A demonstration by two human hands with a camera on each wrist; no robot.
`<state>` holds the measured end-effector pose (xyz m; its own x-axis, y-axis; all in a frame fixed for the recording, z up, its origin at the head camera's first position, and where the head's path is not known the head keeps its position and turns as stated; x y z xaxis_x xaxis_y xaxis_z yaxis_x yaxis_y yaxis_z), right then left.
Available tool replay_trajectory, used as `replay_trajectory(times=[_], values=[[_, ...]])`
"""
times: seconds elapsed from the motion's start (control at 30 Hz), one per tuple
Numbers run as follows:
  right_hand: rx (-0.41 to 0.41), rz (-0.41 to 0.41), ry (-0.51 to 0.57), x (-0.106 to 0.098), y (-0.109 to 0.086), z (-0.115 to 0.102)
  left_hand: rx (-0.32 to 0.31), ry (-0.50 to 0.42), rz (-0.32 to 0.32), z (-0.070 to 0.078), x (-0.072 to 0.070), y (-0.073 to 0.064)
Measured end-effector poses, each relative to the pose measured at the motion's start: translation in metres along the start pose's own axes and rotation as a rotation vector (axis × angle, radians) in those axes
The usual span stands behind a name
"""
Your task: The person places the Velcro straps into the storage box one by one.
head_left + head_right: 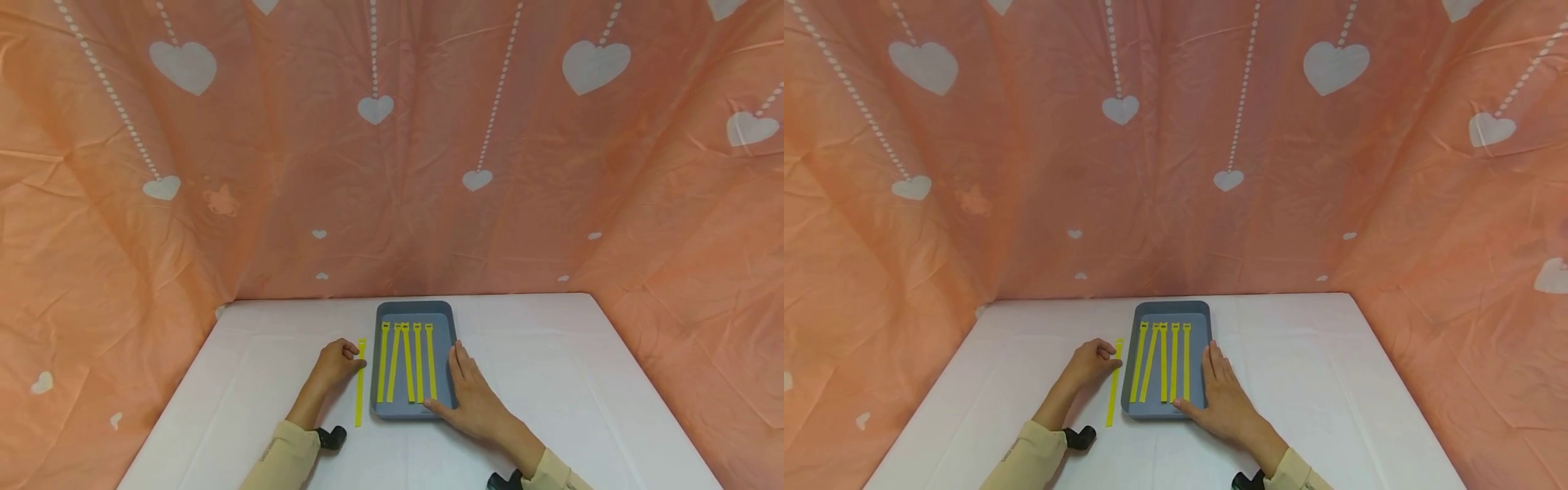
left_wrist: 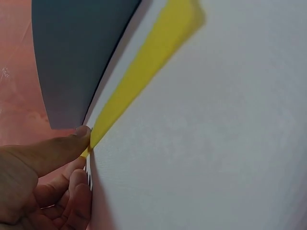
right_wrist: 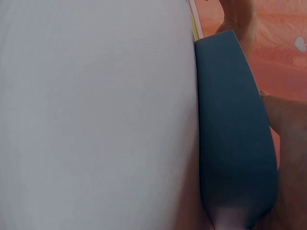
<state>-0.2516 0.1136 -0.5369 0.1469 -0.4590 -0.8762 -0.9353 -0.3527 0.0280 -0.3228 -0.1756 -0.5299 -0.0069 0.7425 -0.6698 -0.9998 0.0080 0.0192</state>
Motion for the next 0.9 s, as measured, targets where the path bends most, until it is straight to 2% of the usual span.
replay_trajectory(times=[0.67,0.9], values=[[0.002,0.002,-0.003,0.002,0.0007,0.0011,0.031,-0.006,0.024,0.0012,-0.0024,0.0025],[0.005,-0.006,-0.003,0.0022,0.001,0.0021,-0.01,-0.032,0.009,-0.0029,-0.0024,0.0052]])
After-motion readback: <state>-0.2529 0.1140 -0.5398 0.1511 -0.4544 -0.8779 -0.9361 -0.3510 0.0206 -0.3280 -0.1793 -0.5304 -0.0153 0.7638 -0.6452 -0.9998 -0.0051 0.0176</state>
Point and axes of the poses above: each hand's wrist, its own y-axis towards the middle knuckle, its own x-axis out of the palm, z = x × y, the point moved 8 cm from there along y, towards the middle knuckle, and after that the axes turned 2 degrees about x, right-handed, at the moved point
